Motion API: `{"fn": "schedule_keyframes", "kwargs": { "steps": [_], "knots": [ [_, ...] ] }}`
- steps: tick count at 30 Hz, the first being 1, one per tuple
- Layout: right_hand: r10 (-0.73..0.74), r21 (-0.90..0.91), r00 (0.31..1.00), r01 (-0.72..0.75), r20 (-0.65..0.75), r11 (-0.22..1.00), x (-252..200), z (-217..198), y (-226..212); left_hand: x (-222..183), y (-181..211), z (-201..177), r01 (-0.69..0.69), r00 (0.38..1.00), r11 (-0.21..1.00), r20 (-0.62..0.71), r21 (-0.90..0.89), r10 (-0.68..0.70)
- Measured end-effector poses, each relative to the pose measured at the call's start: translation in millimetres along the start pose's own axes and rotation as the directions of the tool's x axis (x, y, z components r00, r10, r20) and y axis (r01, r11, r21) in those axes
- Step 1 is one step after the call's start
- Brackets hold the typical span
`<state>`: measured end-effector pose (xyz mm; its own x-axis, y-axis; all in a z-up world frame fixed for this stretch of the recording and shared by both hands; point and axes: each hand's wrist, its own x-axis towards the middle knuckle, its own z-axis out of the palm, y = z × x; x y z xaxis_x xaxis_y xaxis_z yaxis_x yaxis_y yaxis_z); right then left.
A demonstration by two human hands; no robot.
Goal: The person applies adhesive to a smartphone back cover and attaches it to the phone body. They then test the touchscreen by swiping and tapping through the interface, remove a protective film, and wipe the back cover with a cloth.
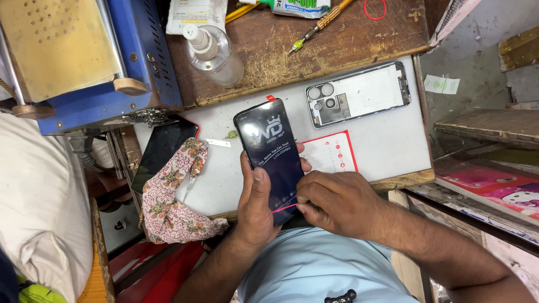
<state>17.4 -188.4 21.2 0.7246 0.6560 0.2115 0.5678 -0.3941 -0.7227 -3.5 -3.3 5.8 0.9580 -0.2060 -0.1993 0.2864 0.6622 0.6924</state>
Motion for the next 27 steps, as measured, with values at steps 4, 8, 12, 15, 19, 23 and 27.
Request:
{"fn": "schedule_keyframes", "kwargs": {
  "steps": [4,8,12,15,19,23,27],
  "knots": [
    [-0.088,-0.053,0.995,0.085,-0.054,0.995,-1,-3,2,-1,1,1,-0.03,1.0,0.999,-0.01,-0.015,0.03],
    [-0.129,-0.092,0.986,0.12,-0.105,0.989,-3,-5,3,-3,0,-1,-0.021,1.0,0.993,0.021,-0.119,0.023],
    [-0.224,-0.156,0.942,0.189,-0.251,0.969,-3,3,1,-5,-6,2,-0.066,0.998,0.979,-0.033,-0.192,0.061],
    [-0.273,-0.131,0.912,0.243,-0.305,0.961,-7,20,-8,-3,-11,2,-0.15,0.984,0.971,-0.123,-0.187,0.128],
    [-0.19,-0.028,0.925,0.192,-0.328,0.981,-13,39,-13,3,-6,-5,-0.29,0.946,0.951,-0.185,-0.108,0.267],
    [-0.057,-0.151,0.917,-0.004,-0.396,0.988,-21,20,8,-1,6,-13,-0.274,0.961,0.96,-0.029,0.065,0.276],
    [0.093,-0.21,0.796,-0.267,-0.598,0.94,-11,-44,50,1,22,-16,-0.171,0.982,0.837,0.158,0.521,0.103]
  ]
}}
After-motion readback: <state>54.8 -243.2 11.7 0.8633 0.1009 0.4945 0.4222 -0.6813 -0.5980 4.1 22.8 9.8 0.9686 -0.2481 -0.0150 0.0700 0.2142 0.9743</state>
